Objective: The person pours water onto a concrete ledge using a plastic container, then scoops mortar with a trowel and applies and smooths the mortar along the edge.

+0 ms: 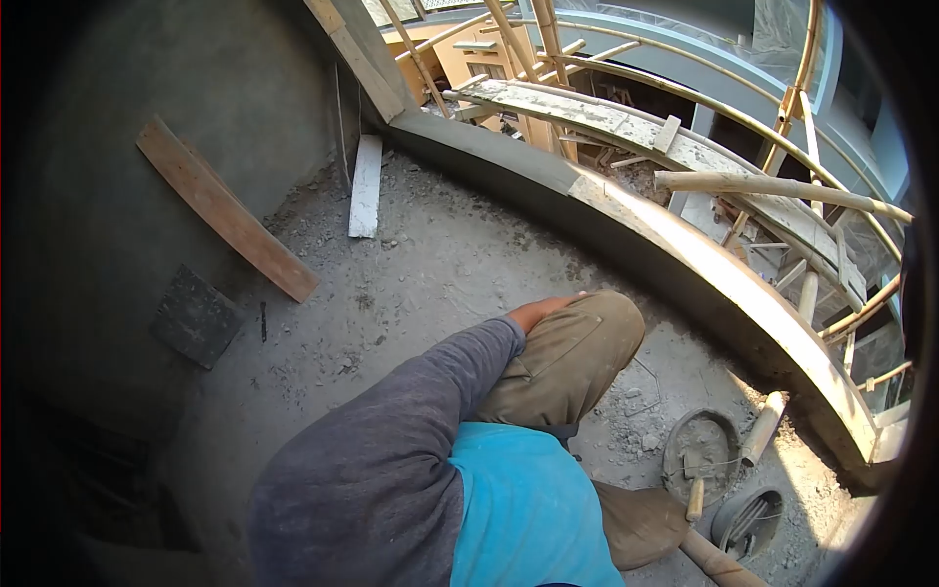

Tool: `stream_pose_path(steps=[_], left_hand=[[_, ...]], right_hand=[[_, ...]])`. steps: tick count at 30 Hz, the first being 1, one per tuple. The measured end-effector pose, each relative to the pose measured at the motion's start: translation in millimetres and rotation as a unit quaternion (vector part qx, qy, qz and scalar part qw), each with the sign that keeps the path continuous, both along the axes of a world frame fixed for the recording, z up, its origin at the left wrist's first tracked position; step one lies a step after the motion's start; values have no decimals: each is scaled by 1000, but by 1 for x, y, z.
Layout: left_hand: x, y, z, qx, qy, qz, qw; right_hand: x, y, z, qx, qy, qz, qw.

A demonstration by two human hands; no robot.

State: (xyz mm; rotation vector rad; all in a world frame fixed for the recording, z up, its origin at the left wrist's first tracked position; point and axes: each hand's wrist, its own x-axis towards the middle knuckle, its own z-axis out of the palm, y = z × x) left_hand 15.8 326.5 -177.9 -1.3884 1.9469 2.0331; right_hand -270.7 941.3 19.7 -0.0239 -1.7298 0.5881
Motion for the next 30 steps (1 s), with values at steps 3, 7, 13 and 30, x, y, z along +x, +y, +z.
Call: stream_pose_path(steps=[3, 7, 13, 30], left_hand=[[9, -1, -40, 212, 50, 65, 974], [50, 19, -39, 328, 44, 69, 941], [40, 20, -34, 374, -57, 53, 924], [-190, 116, 70, -516, 203, -362, 749]], right_hand=[[-6, 8, 3, 38, 16, -72, 997], [-3, 11, 3, -37, -48, -39, 997], [15, -6, 13, -69, -140, -94, 983], [24, -37, 27, -145, -96, -31, 984]])
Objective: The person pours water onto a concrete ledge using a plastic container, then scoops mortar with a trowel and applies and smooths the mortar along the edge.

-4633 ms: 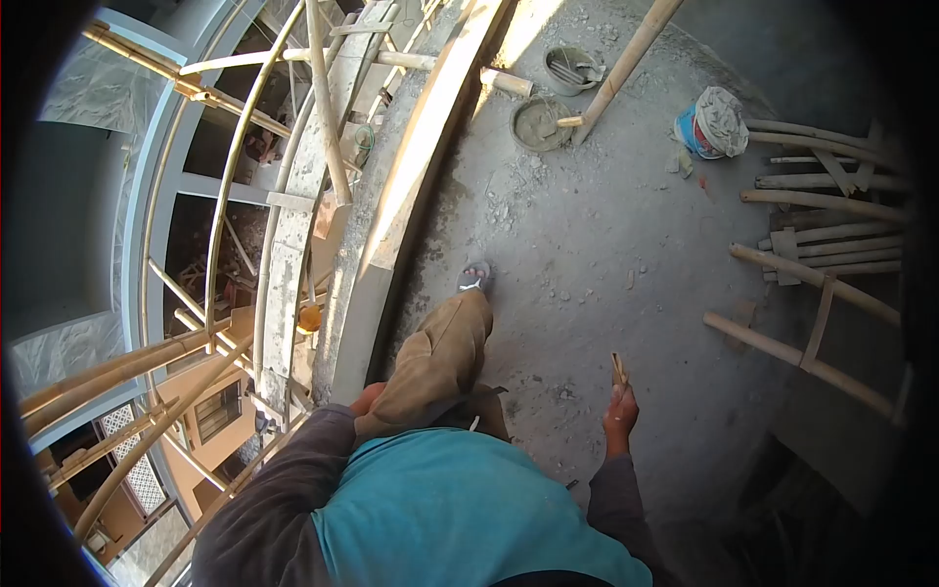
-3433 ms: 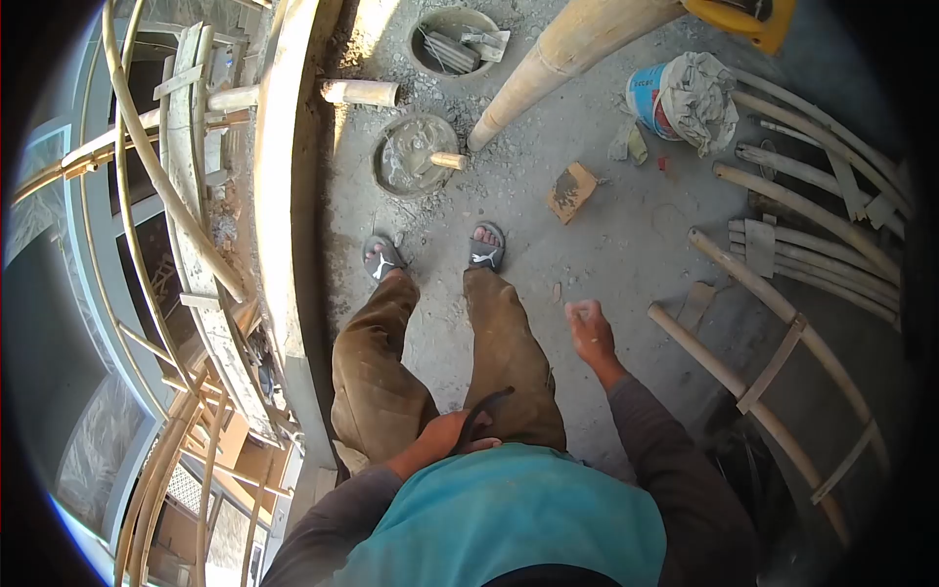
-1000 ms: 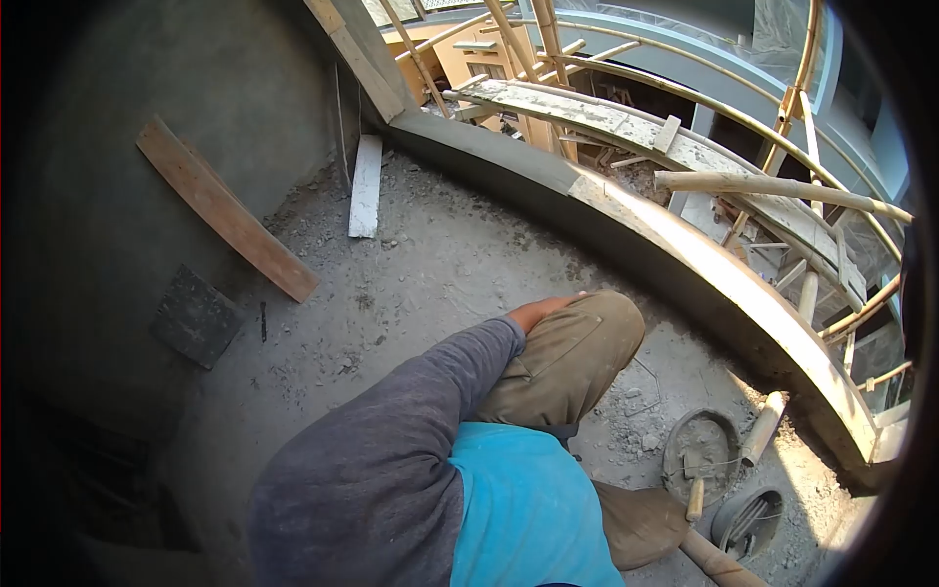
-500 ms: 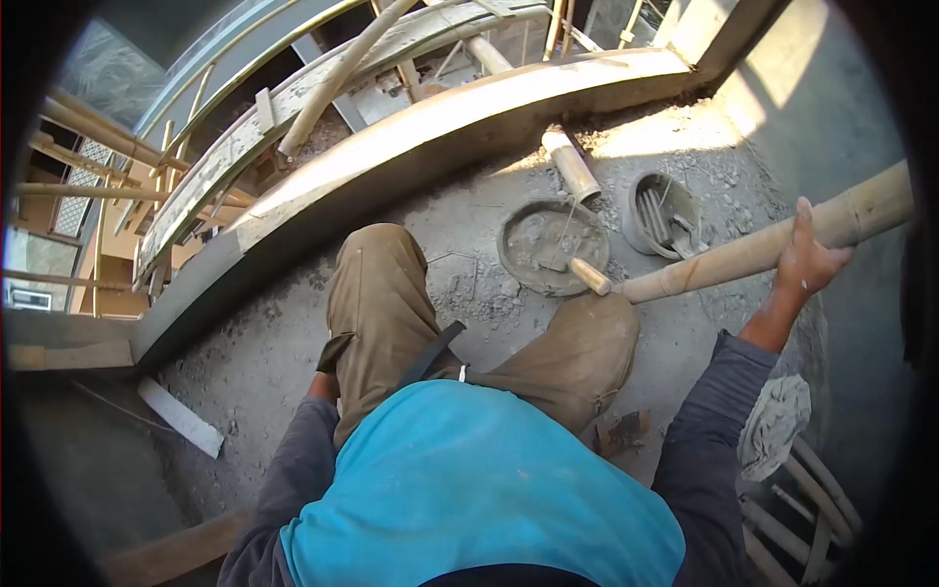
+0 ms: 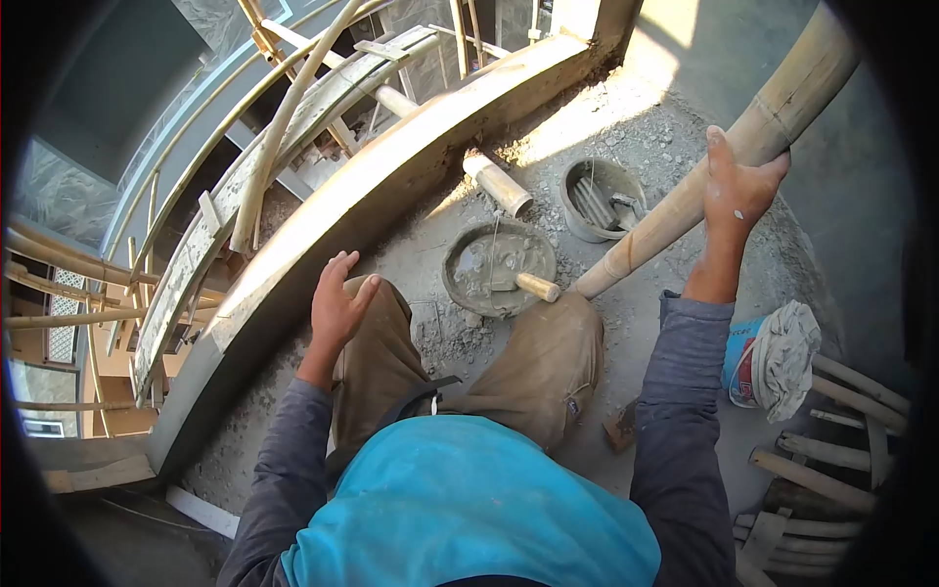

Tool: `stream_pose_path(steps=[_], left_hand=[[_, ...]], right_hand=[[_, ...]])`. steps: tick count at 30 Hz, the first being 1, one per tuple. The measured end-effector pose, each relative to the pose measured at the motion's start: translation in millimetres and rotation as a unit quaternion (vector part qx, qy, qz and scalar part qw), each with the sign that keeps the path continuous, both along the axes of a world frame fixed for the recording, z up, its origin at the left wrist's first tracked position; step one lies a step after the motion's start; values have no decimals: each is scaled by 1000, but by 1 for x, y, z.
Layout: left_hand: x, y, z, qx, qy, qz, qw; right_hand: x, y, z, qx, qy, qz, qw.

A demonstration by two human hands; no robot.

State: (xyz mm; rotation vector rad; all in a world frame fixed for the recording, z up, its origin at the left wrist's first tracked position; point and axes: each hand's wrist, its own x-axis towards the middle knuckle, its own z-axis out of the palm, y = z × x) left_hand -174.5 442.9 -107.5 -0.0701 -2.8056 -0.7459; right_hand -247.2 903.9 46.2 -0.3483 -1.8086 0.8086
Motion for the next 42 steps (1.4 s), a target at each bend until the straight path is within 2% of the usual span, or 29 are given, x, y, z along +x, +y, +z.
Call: stream_pose_path(steps=[2, 4, 6, 7, 9, 11, 13, 14, 15, 16, 17, 20, 24, 26, 28, 29, 31, 33, 34, 36, 40, 42], left_hand=[[-16, 51, 25, 134, -109, -63, 983], [-35, 88, -7, 273, -197, -97, 937], [-50, 118, -30, 275, -355, -99, 888], [-56, 130, -40, 270, -366, -97, 885], [-67, 147, -56, 127, -388, -92, 908], [-79, 162, -62, 145, -374, -52, 914], [-89, 174, -79, 210, -332, 21, 919], [-88, 176, -78, 212, -335, 18, 918], [-89, 178, -75, 327, -403, 53, 853], [-89, 179, -68, 434, -460, 85, 770], [-88, 180, -59, 469, -469, 61, 746], [-103, 174, -58, 429, -516, 43, 741], [-102, 181, -56, 450, -488, 50, 747], [-105, 184, -66, 482, -508, 62, 711], [-110, 184, -72, 489, -564, 53, 664], [-109, 188, -72, 483, -573, 37, 661], [-110, 200, -72, 539, -593, 31, 597], [-110, 218, -61, 546, -598, 44, 586], [-106, 224, -54, 558, -587, 73, 582], [-101, 230, -43, 533, -570, 119, 614], [-93, 228, -23, 512, -591, 137, 609], [-83, 231, -7, 508, -592, 151, 607]], right_hand=[[2, -5, 3, 6, -16, -24, 1000], [2, -5, 2, -2, -11, -17, 1000], [2, -2, 0, 36, 5, -17, 999], [2, 0, -2, 45, 12, -22, 999], [-2, 4, -4, 51, 11, -22, 998], [-4, 7, -5, 56, -1, -69, 996], [-5, 6, -7, 50, 6, -57, 997], [-5, 6, -7, 46, 21, -46, 998], [-5, 14, -13, 109, 25, -33, 993], [-7, 13, -14, 115, 31, -34, 992], [-7, 9, -13, 99, 37, -50, 993], [-5, 0, -9, 67, 45, -64, 995], [0, -1, -6, 39, 6, -39, 998], [0, -2, -5, 29, 20, -61, 998], [2, -4, -4, 74, -30, -110, 991], [1, -5, -3, 38, -23, -87, 995], [-2, -8, -3, 21, -14, -96, 995], [-3, -8, -4, -15, 2, -72, 997], [-4, -2, -9, 79, -1, -115, 990], [-5, -11, -8, 55, -2, -135, 989], [-8, -7, -9, 59, 10, -125, 990], [-13, -5, -11, 98, 46, -116, 987]])
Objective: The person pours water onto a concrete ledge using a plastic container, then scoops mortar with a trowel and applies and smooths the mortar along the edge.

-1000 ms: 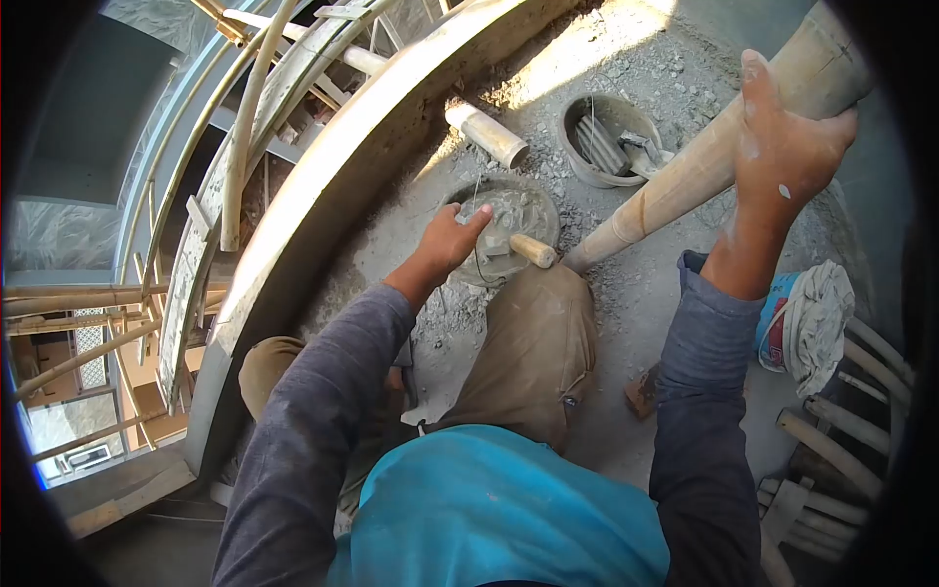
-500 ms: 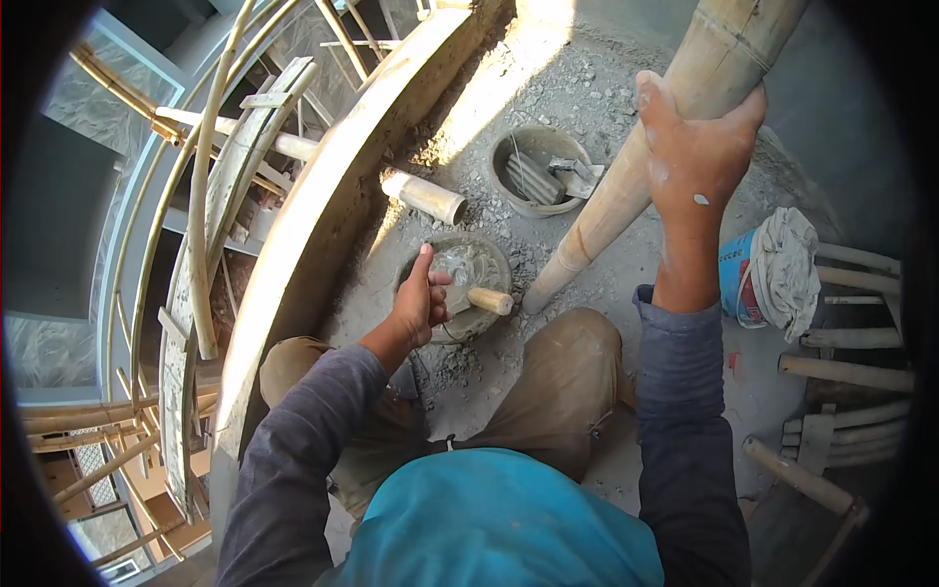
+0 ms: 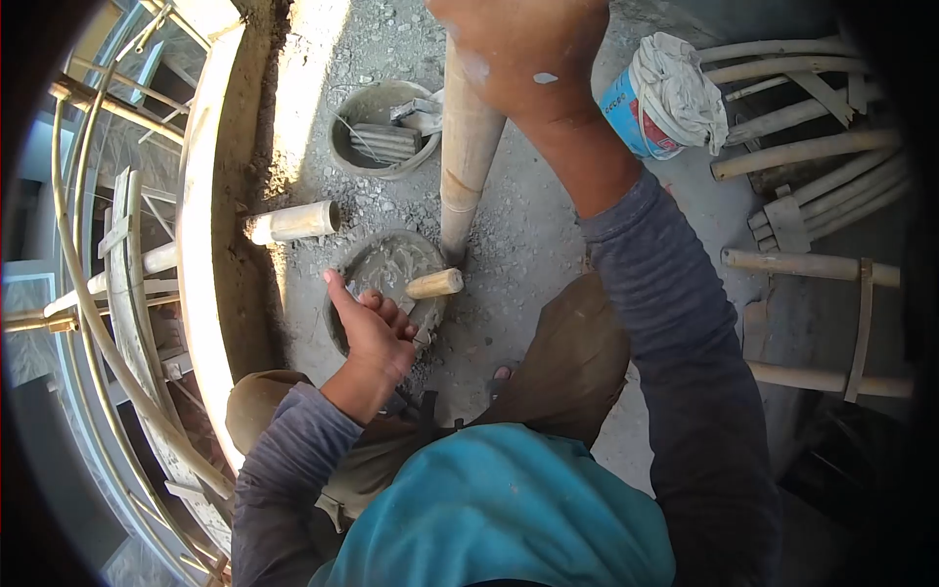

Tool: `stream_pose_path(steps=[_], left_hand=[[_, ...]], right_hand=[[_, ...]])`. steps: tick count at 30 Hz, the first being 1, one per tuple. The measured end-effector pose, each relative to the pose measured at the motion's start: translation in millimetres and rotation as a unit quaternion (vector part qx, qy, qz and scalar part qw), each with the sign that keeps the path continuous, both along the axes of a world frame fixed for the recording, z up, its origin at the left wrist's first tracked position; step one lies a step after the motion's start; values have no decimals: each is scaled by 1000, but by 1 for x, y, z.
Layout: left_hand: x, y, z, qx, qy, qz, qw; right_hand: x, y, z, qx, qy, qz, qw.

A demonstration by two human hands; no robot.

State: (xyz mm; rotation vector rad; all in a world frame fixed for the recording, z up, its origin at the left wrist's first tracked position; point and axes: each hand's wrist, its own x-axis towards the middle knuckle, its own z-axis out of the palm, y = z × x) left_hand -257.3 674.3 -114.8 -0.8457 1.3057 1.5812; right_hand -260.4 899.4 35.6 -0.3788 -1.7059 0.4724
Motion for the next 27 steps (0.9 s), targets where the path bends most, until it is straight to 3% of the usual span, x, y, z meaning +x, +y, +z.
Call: stream_pose_path(steps=[3, 6, 10, 12, 14, 18, 19, 20, 27], left_hand=[[28, 15, 15, 34, -23, -5, 999], [59, 39, 17, 36, -31, 9, 999], [87, 49, -5, 105, -45, -71, 991], [111, 77, 0, 234, -11, -115, 965], [105, 74, -46, 353, 49, -248, 901], [136, 144, -26, 436, -138, -178, 871], [144, 171, -15, 266, -95, -152, 947], [149, 188, -9, 83, -44, -118, 989], [166, 268, -49, 127, -26, -143, 981]], right_hand=[[9, -13, 12, -168, -32, 74, 983], [7, -5, -1, -108, -33, 55, 992], [-6, -6, -8, -101, 41, 50, 993], [-5, -6, -9, -105, 48, 67, 991], [2, -6, -10, -113, 11, 98, 989], [-1, -4, -11, -114, -24, 125, 985], [-3, -4, -12, -118, -28, 119, 985], [-5, -5, -12, -127, -31, 118, 984], [1, -5, -9, -131, -21, 136, 982]])
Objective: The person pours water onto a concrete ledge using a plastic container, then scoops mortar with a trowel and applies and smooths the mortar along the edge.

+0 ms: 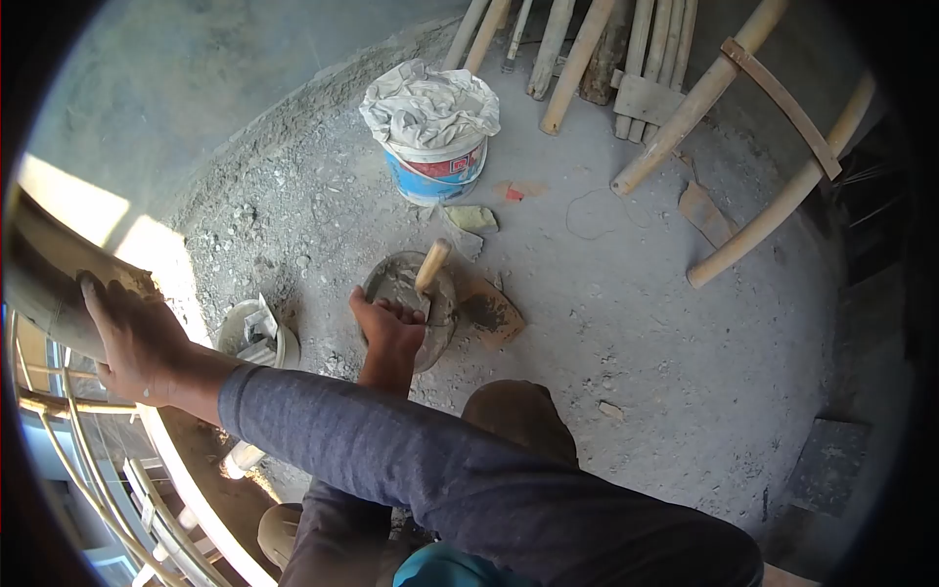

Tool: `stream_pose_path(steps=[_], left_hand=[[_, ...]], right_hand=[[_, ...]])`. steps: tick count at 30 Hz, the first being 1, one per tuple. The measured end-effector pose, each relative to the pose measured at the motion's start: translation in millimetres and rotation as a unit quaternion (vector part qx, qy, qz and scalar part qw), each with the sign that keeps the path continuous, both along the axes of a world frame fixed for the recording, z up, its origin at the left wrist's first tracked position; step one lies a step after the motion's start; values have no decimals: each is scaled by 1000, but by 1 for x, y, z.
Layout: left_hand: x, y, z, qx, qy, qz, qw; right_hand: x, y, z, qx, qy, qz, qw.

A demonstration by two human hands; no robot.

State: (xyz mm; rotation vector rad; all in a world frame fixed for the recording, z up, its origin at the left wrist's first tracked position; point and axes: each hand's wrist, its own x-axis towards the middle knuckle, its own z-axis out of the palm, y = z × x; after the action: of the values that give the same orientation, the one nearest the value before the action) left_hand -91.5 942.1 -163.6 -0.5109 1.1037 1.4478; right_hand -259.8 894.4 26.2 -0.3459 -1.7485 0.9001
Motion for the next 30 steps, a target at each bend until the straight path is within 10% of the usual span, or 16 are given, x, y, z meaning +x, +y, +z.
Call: stream_pose_path(steps=[6, 10, 12, 15, 19, 20, 22, 30], left_hand=[[-3, 13, -62, 168, 137, -240, 946], [-53, -62, -45, 85, 604, -574, 546], [-102, -146, 3, 126, 608, -553, 555], [-184, -262, 44, 135, 579, -332, 733], [-329, -381, 27, -152, 851, 28, 502], [-364, -406, 13, -233, 812, 70, 530], [-426, -450, -22, -399, 830, 28, 389], [-490, -483, -84, -569, 656, -110, 484]], right_hand=[[11, -3, 9, -7, 2, -23, 1000], [8, -11, 13, -52, -68, -107, 991], [3, -7, 9, -74, -65, -92, 991], [2, -19, 18, -44, -33, -128, 990], [2, -1, 1, 3, -22, -145, 989], [2, -1, 2, -8, -18, -135, 991], [3, 4, -2, -40, -1, -114, 993], [6, 1, 3, -84, 11, -85, 993]])
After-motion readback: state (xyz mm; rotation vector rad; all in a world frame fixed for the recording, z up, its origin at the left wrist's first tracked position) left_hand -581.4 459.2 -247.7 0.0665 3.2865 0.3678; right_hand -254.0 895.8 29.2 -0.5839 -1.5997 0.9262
